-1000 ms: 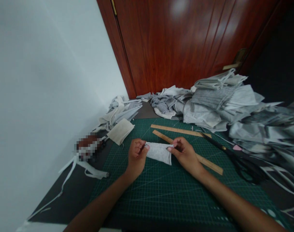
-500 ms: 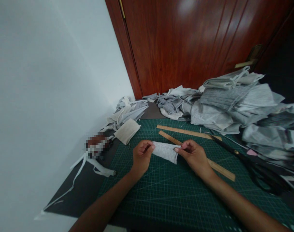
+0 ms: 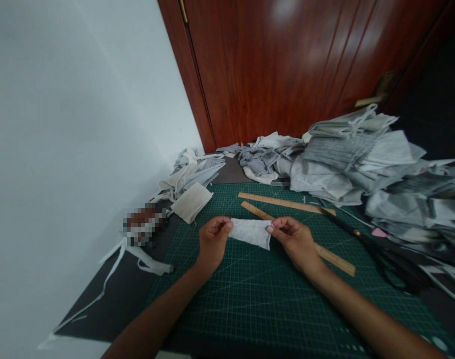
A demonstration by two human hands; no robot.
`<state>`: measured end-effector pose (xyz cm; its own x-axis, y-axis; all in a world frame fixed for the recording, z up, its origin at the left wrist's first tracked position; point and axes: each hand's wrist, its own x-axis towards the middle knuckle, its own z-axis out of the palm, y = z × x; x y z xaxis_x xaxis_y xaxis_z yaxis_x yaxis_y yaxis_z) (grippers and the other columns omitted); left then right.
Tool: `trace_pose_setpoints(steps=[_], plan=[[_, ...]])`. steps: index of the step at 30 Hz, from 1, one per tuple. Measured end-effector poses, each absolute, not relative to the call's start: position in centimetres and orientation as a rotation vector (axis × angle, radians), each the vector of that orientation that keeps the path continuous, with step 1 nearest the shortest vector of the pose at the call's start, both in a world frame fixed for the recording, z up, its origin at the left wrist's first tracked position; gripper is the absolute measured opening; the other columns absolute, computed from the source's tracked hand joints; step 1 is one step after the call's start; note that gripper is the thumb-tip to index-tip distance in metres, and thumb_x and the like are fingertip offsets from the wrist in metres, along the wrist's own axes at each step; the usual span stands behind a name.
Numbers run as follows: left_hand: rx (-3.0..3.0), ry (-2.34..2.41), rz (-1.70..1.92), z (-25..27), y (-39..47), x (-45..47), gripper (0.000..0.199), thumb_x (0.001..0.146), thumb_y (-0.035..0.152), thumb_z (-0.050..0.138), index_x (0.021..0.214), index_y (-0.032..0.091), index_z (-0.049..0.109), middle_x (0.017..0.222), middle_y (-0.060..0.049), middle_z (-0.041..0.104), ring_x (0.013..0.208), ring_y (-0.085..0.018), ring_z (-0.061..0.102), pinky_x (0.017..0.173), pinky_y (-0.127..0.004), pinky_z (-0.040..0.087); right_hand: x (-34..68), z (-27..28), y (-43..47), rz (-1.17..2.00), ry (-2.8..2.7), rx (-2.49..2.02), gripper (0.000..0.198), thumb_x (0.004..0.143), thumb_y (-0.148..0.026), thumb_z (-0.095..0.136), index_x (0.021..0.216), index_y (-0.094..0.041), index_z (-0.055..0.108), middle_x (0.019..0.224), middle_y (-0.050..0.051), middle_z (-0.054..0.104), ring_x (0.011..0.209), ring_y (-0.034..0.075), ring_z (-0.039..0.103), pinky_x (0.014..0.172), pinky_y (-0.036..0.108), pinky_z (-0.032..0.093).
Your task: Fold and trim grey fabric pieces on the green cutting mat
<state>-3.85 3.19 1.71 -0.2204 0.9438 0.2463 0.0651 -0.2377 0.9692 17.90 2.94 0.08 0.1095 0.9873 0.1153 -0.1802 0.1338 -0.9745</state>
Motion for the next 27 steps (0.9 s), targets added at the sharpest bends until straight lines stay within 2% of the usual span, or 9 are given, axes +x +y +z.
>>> trace_pose_setpoints(steps=[10,19,27], plan=[[1.241,1.203,1.557,1.04,3.42,-3.95,0.022,0.073,0.038,0.079,0.079,0.018,0.072,0.076,0.000,0.070,0.061,-0.011,0.056,0.056,-0.021,0.044,17.86,0.61,2.19,1.105,-1.029,-0.942,0.026,0.076,-0.046,0.084,0.078,-0.023,0.072,0.075,0.000,0.067,0.072,0.017,0.057,0.068,0.028,0.046],[1.307,1.201,1.579,1.40,3.29,-3.72,0.017,0.072,0.032,0.080,0.075,0.018,0.071,0.077,-0.002,0.071,0.068,-0.013,0.061,0.064,-0.023,0.048,18.15,0.61,2.24,1.021,-1.032,-0.986,0.025,0.081,-0.045,0.080,0.082,-0.022,0.070,0.074,0.000,0.066,0.069,0.017,0.055,0.062,0.027,0.043],[1.369,1.185,1.621,1.76,3.30,-3.79,0.018,0.073,0.032,0.079,0.076,0.018,0.067,0.077,-0.001,0.070,0.067,-0.013,0.062,0.063,-0.022,0.049,18.07,0.62,2.33,0.943,-1.038,-0.967,0.024,0.078,-0.039,0.082,0.087,-0.022,0.068,0.076,0.000,0.071,0.071,0.017,0.063,0.067,0.028,0.048]])
